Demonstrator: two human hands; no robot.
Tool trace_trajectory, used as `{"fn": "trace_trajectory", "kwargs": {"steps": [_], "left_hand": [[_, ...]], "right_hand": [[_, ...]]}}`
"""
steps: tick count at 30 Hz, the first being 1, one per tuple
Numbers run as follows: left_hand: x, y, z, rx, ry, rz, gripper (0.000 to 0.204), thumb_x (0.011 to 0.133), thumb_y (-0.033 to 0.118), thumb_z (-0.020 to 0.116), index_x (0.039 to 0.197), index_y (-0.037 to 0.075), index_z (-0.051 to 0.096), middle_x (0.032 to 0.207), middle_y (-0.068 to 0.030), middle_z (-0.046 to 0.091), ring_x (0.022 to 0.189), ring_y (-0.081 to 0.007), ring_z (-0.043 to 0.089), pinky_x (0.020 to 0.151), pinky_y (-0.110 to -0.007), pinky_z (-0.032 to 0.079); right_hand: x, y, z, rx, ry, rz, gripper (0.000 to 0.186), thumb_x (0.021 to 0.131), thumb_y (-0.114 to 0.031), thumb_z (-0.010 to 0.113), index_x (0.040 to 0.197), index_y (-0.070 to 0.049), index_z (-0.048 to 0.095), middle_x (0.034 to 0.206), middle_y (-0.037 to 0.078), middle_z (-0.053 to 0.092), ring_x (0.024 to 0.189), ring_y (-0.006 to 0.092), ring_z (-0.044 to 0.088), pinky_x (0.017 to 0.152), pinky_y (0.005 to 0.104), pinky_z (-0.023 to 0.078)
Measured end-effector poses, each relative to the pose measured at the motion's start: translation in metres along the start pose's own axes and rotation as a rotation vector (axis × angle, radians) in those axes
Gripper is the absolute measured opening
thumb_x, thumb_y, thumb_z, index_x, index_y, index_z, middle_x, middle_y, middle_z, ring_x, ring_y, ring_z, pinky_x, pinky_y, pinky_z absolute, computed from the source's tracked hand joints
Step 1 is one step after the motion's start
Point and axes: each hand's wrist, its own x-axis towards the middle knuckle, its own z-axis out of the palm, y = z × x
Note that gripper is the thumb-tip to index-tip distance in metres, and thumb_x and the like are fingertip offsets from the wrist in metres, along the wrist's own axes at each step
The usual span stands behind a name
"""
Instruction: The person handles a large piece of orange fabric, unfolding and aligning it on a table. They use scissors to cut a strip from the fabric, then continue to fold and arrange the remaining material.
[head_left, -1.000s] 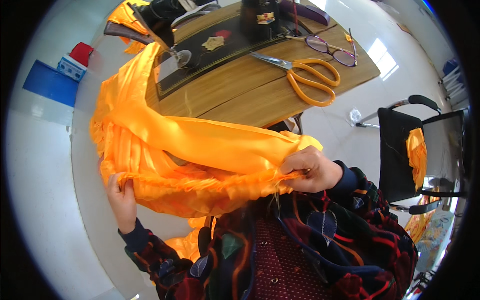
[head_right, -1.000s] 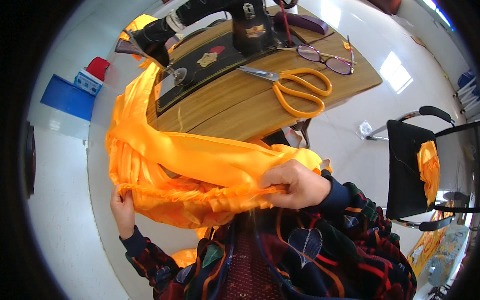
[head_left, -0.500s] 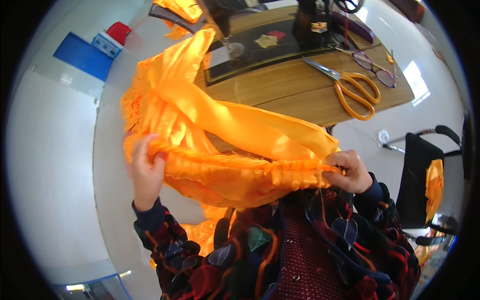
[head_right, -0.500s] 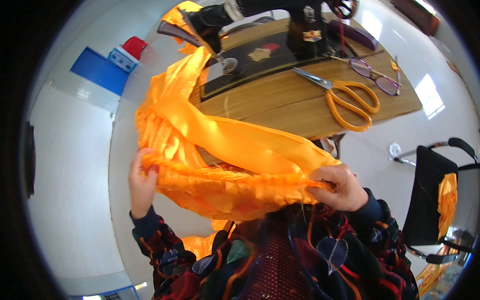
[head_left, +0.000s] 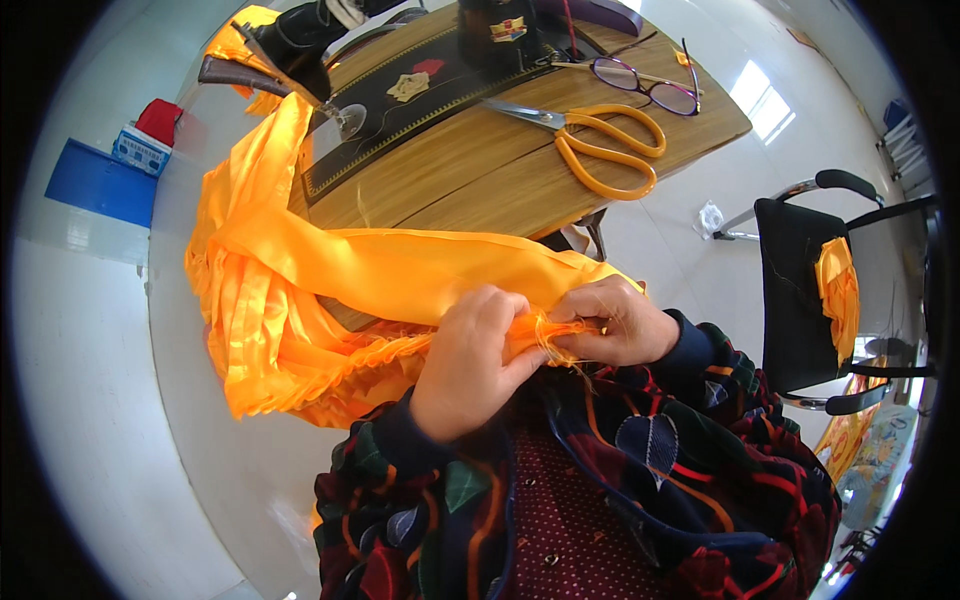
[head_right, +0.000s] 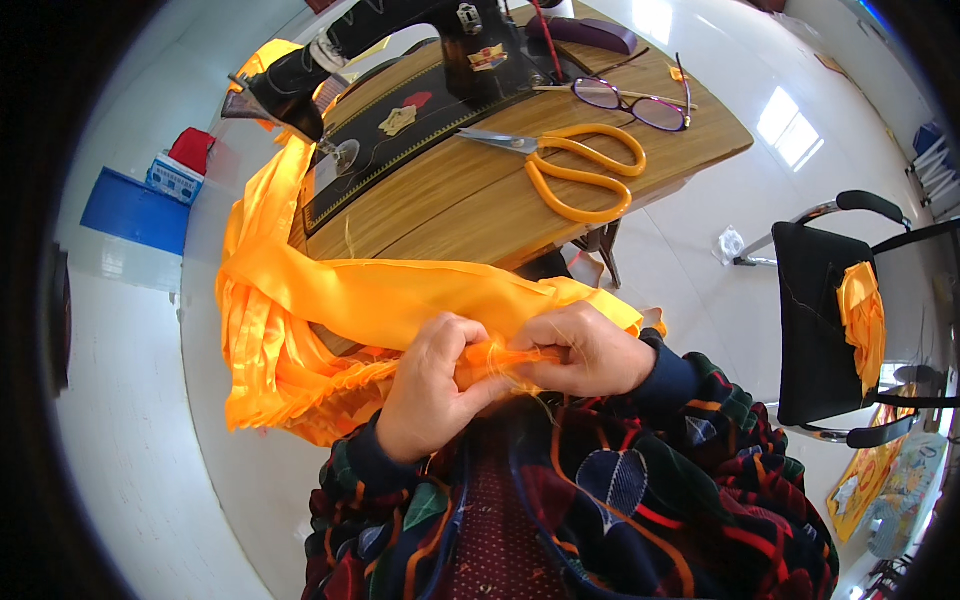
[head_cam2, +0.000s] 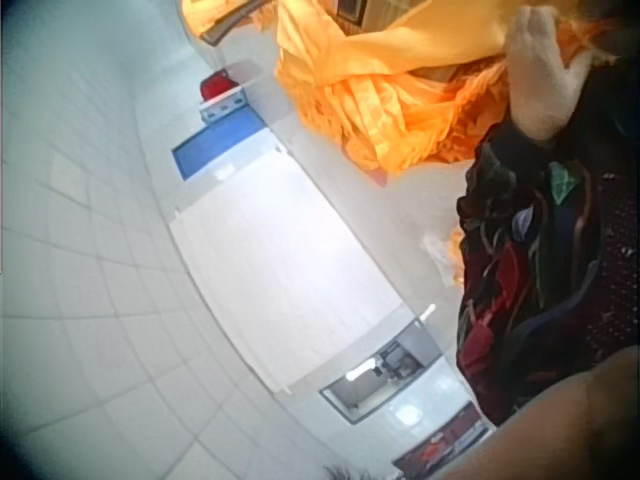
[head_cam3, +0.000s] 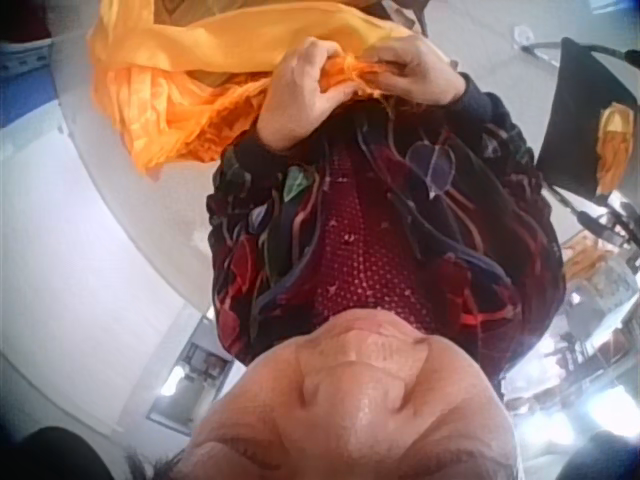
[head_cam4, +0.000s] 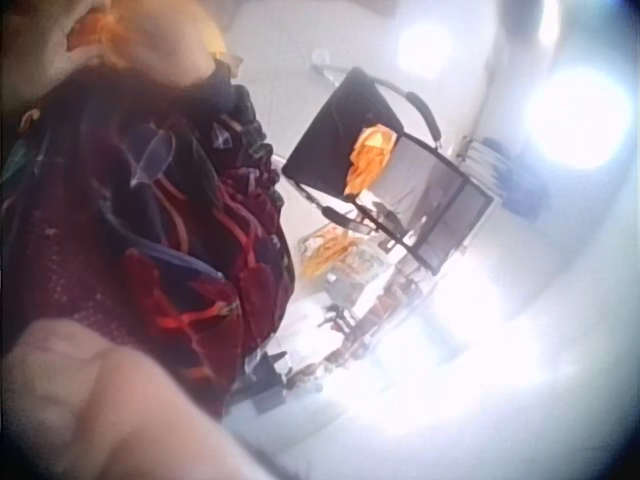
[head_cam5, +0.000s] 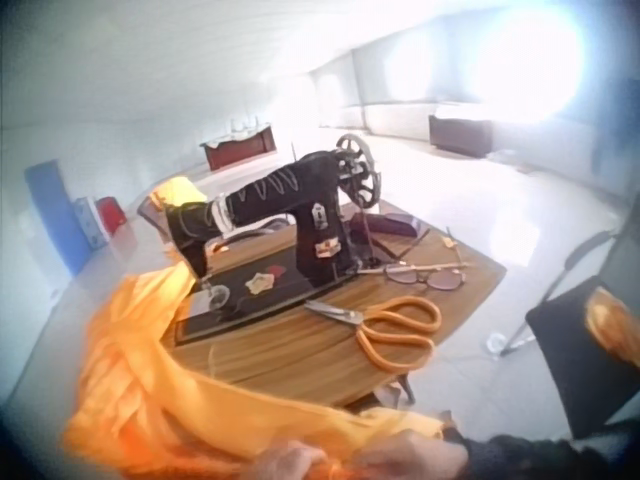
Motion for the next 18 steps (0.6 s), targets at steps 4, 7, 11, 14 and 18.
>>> {"fn": "trace_trajectory", "kwargs": {"steps": [4,7,11,14,18], "left_hand": [[-0.001,-0.011,-0.001,-0.267,-0.134,-0.09,0.025,0.078,0.012,0.071,0.095,0.0,0.057,0.086,-0.0133,0.06,0.082,-0.0299,0.059,0.073,-0.035,0.047],[0.0,-0.022,-0.009,-0.614,-0.185,-0.333,0.016,0.089,0.014,0.066,0.095,0.001,0.059,0.084,0.0,0.059,0.08,-0.0082,0.054,0.075,-0.023,0.043],[0.006,-0.039,-0.022,-0.83,-0.322,-0.361,0.016,0.096,0.017,0.058,0.099,0.002,0.063,0.088,0.0049,0.058,0.083,-0.0028,0.05,0.076,-0.02,0.042],[0.009,-0.049,-0.022,-0.967,-0.322,-0.359,0.019,0.098,0.018,0.056,0.101,0.001,0.064,0.091,0.0051,0.06,0.084,-0.0025,0.051,0.077,-0.02,0.042],[0.009,-0.059,-0.017,-1.009,-0.271,-0.425,0.022,0.099,0.018,0.053,0.102,-0.001,0.064,0.093,0.005,0.061,0.086,-0.0022,0.053,0.079,-0.02,0.044]], "right_hand": [[0.005,0.008,-0.007,0.098,-0.092,0.026,0.027,0.082,-0.016,0.073,0.102,0.0,0.064,0.089,0.012,0.066,0.08,0.0207,0.063,0.071,0.0294,0.049],[0.005,0.012,-0.013,0.101,-0.147,0.032,0.032,0.082,-0.018,0.074,0.106,0.001,0.062,0.095,0.013,0.066,0.087,0.0205,0.063,0.077,0.0299,0.049],[0.005,0.02,-0.015,0.11,-0.124,0.05,0.037,0.083,-0.017,0.073,0.112,0.002,0.061,0.1,0.013,0.066,0.093,0.0202,0.062,0.083,0.0306,0.049],[0.007,0.028,-0.014,0.171,-0.09,0.043,0.034,0.086,-0.016,0.069,0.113,0.003,0.06,0.101,0.012,0.066,0.093,0.0187,0.061,0.083,0.0299,0.049],[0.004,0.032,-0.015,0.355,-0.079,0.2,0.029,0.092,-0.014,0.062,0.114,0.004,0.06,0.099,0.01,0.065,0.092,0.0148,0.059,0.081,0.0276,0.048]]}}
